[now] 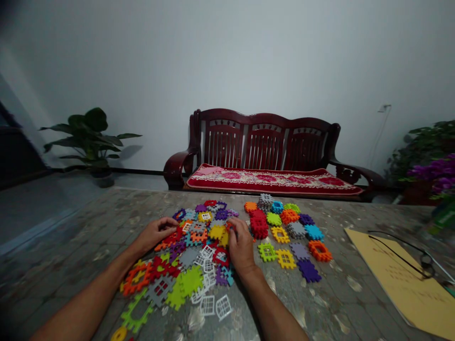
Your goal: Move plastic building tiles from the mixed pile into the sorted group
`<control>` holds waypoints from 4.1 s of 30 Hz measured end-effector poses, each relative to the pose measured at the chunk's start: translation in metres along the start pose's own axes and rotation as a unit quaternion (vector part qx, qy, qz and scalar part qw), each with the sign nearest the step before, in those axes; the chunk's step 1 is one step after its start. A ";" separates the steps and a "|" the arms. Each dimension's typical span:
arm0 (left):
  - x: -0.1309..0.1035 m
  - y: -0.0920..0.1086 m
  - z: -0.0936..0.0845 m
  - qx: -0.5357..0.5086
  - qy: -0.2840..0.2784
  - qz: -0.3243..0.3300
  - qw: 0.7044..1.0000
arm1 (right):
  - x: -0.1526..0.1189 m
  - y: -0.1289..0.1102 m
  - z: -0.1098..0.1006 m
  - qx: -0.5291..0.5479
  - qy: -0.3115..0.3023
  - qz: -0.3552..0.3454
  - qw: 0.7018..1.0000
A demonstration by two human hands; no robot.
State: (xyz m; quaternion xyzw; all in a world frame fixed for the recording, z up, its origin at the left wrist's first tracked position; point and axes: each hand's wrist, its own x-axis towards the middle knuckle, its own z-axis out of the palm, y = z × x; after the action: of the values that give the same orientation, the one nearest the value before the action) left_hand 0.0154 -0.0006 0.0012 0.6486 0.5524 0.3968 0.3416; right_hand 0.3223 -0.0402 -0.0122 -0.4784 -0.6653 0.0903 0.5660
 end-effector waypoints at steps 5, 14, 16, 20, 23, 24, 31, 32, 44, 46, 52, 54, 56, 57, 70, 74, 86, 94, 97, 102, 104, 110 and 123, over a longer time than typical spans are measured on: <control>0.000 0.000 0.000 0.000 0.004 0.000 1.000 | -0.004 0.002 -0.004 -0.026 -0.025 -0.021 0.999; 0.000 0.000 0.000 -0.011 0.013 0.010 1.000 | -0.005 -0.004 -0.005 -0.038 -0.089 -0.003 0.995; -0.001 -0.002 0.000 -0.016 0.021 0.009 1.000 | -0.006 -0.004 -0.005 -0.035 -0.092 0.001 0.995; -0.002 -0.003 -0.001 -0.027 0.029 0.003 0.999 | -0.006 -0.001 -0.006 -0.023 -0.110 0.006 0.994; -0.002 -0.001 -0.001 -0.035 0.037 0.001 0.999 | -0.006 0.001 -0.007 -0.020 -0.113 0.005 0.993; -0.002 -0.001 -0.001 -0.039 0.043 0.001 0.998 | -0.006 0.002 -0.007 -0.020 -0.112 0.005 0.993; -0.004 -0.001 -0.004 -0.051 0.097 -0.020 0.994 | -0.007 0.001 -0.007 -0.035 -0.109 -0.006 0.993; -0.004 -0.001 -0.005 -0.052 0.106 -0.025 0.993 | -0.006 0.000 -0.008 -0.041 -0.107 -0.014 0.993; -0.005 0.000 -0.005 -0.038 0.094 -0.013 0.995 | -0.018 -0.062 -0.011 -0.042 -0.308 -0.182 0.933; -0.004 -0.001 -0.005 -0.046 0.089 -0.013 0.995 | -0.022 -0.069 -0.008 -0.044 -0.335 -0.194 0.921; -0.003 -0.002 -0.003 -0.054 0.069 -0.021 0.996 | -0.026 -0.077 -0.007 -0.087 -0.371 -0.214 0.899; -0.003 -0.002 -0.003 -0.050 0.069 -0.020 0.996 | -0.026 -0.078 -0.008 -0.094 -0.380 -0.223 0.893; -0.003 -0.002 -0.003 -0.047 0.069 -0.018 0.996 | -0.026 -0.078 -0.009 -0.094 -0.385 -0.234 0.888; -0.003 -0.002 -0.003 -0.046 0.070 -0.017 0.996 | -0.027 -0.078 -0.009 -0.092 -0.384 -0.241 0.887; -0.002 -0.005 -0.002 -0.041 0.072 -0.018 0.996 | -0.022 -0.041 0.008 -0.007 -0.139 -0.047 0.989; -0.002 -0.004 -0.002 -0.038 0.070 -0.018 0.997 | -0.016 -0.035 0.006 0.007 -0.117 -0.016 0.993; -0.002 -0.004 -0.001 -0.052 0.071 -0.021 0.996 | -0.007 -0.044 -0.008 -0.094 -0.116 -0.115 0.982; -0.001 -0.008 0.000 -0.053 0.063 -0.006 0.997 | -0.017 -0.088 0.018 -0.063 -0.323 -0.207 0.921; 0.000 -0.012 0.000 -0.053 0.064 -0.002 0.997 | -0.016 -0.096 0.034 -0.089 -0.357 -0.251 0.895; 0.001 -0.017 0.000 -0.056 0.058 0.007 0.997 | -0.019 -0.099 0.053 -0.116 -0.358 -0.284 0.882; 0.002 -0.018 0.000 -0.059 0.058 0.006 0.997 | -0.022 -0.099 0.056 -0.118 -0.344 -0.275 0.890; 0.002 -0.016 0.000 -0.059 0.062 -0.003 0.996 | -0.015 -0.097 0.055 -0.104 -0.308 -0.124 0.938; 0.000 -0.014 0.000 -0.045 0.066 0.006 0.997 | -0.024 -0.102 0.048 -0.011 -0.372 -0.062 0.926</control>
State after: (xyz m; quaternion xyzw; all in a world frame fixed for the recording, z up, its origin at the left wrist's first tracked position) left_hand 0.0090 0.0012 -0.0113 0.6080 0.5517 0.4654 0.3307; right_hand 0.2248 -0.0915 0.0230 -0.3740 -0.8577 0.2191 0.2766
